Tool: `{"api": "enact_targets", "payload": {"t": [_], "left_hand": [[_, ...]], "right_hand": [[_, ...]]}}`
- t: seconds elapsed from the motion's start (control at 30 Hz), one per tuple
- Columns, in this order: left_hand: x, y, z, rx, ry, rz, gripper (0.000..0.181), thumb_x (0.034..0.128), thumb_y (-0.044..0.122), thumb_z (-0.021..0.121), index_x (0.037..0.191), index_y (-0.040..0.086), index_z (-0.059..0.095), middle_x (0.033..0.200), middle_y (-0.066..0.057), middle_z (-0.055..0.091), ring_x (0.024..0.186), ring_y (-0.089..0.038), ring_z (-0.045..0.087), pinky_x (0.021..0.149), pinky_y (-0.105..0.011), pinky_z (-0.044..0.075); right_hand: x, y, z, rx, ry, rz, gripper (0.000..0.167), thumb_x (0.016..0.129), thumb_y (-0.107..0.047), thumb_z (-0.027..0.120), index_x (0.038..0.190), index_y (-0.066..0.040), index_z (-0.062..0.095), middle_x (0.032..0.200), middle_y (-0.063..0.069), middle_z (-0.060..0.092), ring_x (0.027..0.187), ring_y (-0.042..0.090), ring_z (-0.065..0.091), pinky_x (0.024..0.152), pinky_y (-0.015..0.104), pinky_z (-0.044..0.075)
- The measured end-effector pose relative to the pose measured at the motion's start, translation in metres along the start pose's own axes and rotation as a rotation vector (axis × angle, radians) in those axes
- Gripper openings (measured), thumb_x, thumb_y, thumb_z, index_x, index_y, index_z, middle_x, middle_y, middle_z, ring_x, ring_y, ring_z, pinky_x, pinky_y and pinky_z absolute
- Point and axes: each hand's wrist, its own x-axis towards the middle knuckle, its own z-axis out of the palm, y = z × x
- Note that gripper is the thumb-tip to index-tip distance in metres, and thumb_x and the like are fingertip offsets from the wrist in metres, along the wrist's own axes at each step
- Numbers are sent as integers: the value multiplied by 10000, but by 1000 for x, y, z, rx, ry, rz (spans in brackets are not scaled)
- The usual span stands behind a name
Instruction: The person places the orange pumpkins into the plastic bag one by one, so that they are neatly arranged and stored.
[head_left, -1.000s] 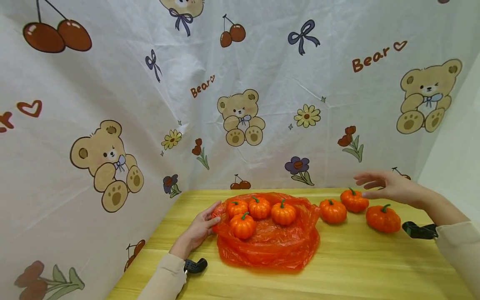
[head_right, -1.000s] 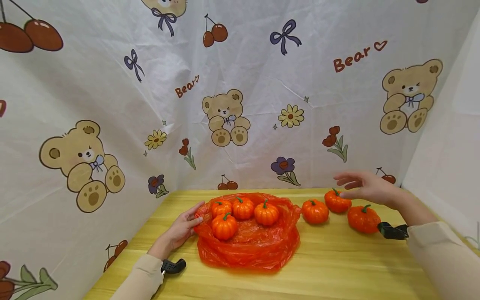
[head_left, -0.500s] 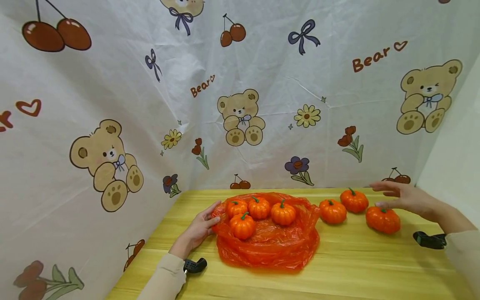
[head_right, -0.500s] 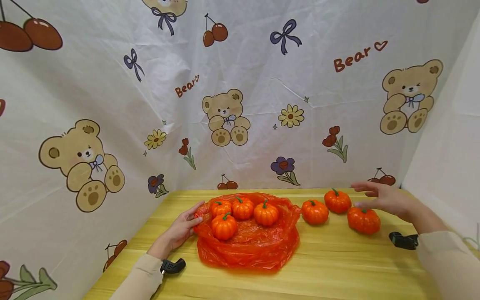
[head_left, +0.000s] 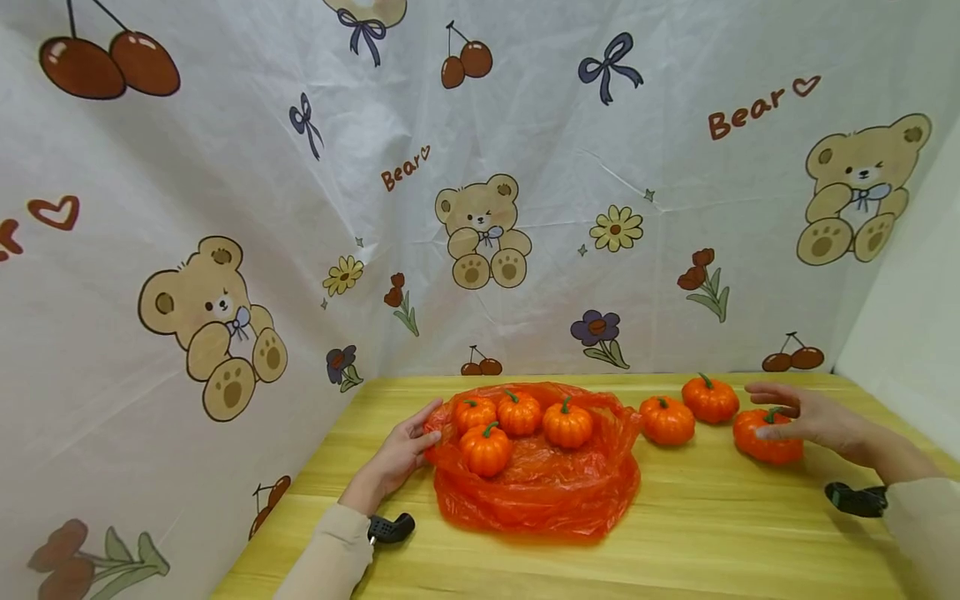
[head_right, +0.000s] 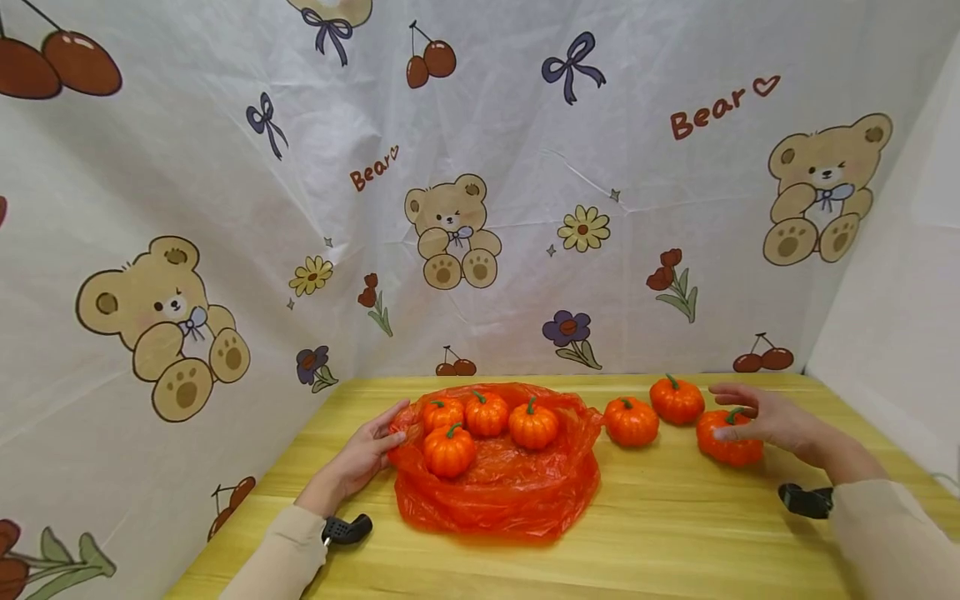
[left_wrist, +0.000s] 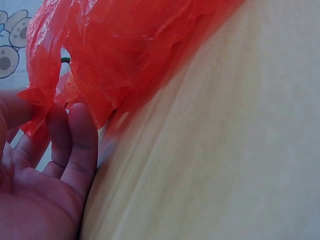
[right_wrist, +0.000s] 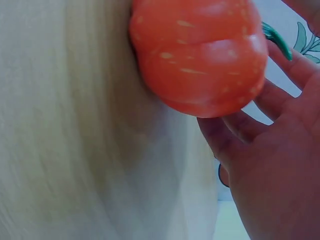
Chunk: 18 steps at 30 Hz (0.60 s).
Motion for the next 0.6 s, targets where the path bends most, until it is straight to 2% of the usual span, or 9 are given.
{"api": "enact_targets", "payload": {"t": [0.07,0.13,0.2,0.23,0.27,0.33,0.4,0.5,0.6], "left_hand": [[0,1,0,1,0,-2,648,1062,110,561,1639,259,306,1595,-256,375,1199,-175,598,881,-295,582],[1,1,0,0,-1,-6,646,1062,111,562,1637,266,310,1597,-257,372,1207,-186,597,882,-300,585],[1,1,-1,0,-3,-9,646,1062,109,560,1636,270,311,1604,-251,366,1221,-197,592,883,-302,587],[1,1,0,0,-3,-10,646,1062,109,561,1635,273,314,1607,-248,365,1225,-200,591,881,-303,589],[1,1,-1,0,-5,-9,647,1063,108,558,1637,270,308,1609,-247,361,1228,-202,590,879,-301,589],[1,1,-1,1,-5,-7,651,1064,106,555,1642,261,296,1611,-249,356,1223,-198,591,874,-297,589],[0,1,-1,1,-4,-6,656,1064,105,554,1645,253,288,1611,-252,353,1207,-186,595,865,-293,588],[0,0,-1,0,-3,-9,657,1063,103,556,1644,255,289,1610,-252,353,1181,-171,600,851,-288,586],[1,0,-1,4,-4,-6,660,1063,102,556,1646,251,285,1612,-249,352,1181,-170,598,850,-289,586]], "right_hand": [[1,3,2,7,-3,14,698,961,-212,715,1527,18,379,1450,265,531,1152,-101,500,877,302,494],[1,5,4,20,-11,29,721,955,-232,718,1527,28,364,1460,314,504,1062,-219,416,915,424,503],[2,7,6,36,-21,32,736,956,-236,715,1528,44,347,1469,367,463,1054,-216,407,915,503,498],[2,8,7,43,-25,32,738,957,-239,712,1527,49,342,1470,382,449,1082,-163,434,911,502,505],[2,9,8,47,-27,40,744,955,-249,713,1528,44,342,1473,385,440,1087,-137,446,910,484,517],[1,10,9,45,-28,50,749,955,-262,713,1531,41,342,1473,378,432,1097,-74,467,881,368,517],[1,12,10,55,-37,60,755,959,-263,709,1536,44,331,1472,378,413,1086,-62,469,851,309,495],[-1,12,10,58,-48,73,759,961,-267,706,1540,38,322,1471,373,386,1044,-104,446,846,302,480],[-1,11,11,44,-53,67,769,956,-266,713,1537,45,316,1463,372,389,1044,-71,460,834,281,482]]}}
